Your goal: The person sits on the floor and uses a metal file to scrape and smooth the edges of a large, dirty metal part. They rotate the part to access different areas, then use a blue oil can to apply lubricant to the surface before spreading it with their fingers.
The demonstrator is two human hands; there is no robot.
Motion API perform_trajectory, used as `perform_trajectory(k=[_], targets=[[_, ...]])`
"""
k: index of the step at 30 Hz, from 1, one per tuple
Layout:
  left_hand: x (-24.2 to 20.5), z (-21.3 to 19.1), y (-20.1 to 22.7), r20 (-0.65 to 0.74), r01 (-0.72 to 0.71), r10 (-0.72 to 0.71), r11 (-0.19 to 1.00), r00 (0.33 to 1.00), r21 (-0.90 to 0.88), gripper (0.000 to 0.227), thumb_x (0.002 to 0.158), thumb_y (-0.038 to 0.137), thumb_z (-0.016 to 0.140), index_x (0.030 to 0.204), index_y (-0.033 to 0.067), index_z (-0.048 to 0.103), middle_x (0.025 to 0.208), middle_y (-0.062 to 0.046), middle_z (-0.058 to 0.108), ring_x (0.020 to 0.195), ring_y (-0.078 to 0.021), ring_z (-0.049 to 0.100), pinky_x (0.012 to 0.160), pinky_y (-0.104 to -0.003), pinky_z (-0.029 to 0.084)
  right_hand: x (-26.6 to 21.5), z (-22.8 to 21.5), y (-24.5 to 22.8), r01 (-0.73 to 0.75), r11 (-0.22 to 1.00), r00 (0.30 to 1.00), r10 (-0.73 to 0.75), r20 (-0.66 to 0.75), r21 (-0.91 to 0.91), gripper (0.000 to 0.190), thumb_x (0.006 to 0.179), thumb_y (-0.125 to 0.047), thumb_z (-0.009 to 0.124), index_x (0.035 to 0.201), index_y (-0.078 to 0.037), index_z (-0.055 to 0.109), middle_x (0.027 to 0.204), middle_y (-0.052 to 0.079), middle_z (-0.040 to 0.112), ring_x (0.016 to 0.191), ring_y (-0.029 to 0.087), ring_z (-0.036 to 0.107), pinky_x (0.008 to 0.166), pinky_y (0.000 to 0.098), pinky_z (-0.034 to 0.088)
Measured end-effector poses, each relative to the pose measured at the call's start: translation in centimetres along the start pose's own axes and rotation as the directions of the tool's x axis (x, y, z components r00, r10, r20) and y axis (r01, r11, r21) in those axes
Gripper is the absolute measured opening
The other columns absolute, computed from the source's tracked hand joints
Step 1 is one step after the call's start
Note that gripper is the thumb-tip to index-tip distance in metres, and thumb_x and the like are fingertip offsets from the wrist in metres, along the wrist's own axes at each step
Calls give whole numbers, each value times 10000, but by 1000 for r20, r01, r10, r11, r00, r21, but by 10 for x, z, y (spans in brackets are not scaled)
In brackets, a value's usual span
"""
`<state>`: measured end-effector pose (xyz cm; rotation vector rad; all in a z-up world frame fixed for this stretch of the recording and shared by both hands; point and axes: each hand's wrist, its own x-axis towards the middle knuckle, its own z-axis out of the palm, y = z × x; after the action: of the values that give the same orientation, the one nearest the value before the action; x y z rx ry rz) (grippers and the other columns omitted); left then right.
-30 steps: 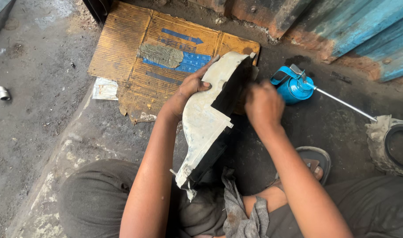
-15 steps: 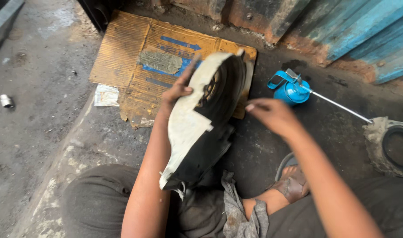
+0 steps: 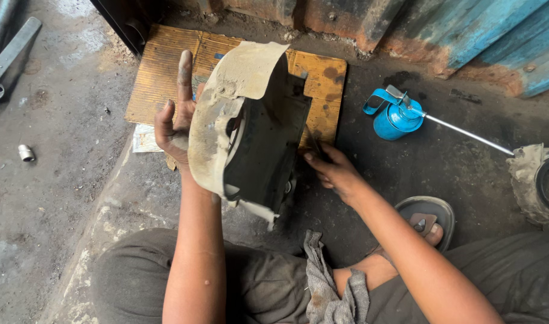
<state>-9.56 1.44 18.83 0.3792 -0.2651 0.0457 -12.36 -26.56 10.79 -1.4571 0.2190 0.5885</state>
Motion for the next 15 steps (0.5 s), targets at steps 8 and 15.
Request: perform_trajectory(k=[8, 15], targets=[[1, -13, 2, 20, 41, -42, 999, 999, 21, 922, 850, 330, 576, 1685, 72, 282, 1438, -215, 559, 1360, -339, 547, 1219, -461, 410, 7, -5, 5, 26, 994, 1000, -26, -7, 109, 158, 951, -136, 665, 1072, -36, 646, 747, -34, 574, 480, 28, 360, 414, 219, 259], [4, -16, 1, -11, -100, 125, 840, 992, 534, 817, 907, 433, 554, 1540, -58, 395, 1515, -247, 528, 1415, -327, 547, 1221, -442, 410, 11, -8, 13, 40, 981, 998, -31, -51, 191, 157, 933, -100, 685, 1076, -52, 647, 848, 8, 644, 489, 27, 390, 410, 209, 273]])
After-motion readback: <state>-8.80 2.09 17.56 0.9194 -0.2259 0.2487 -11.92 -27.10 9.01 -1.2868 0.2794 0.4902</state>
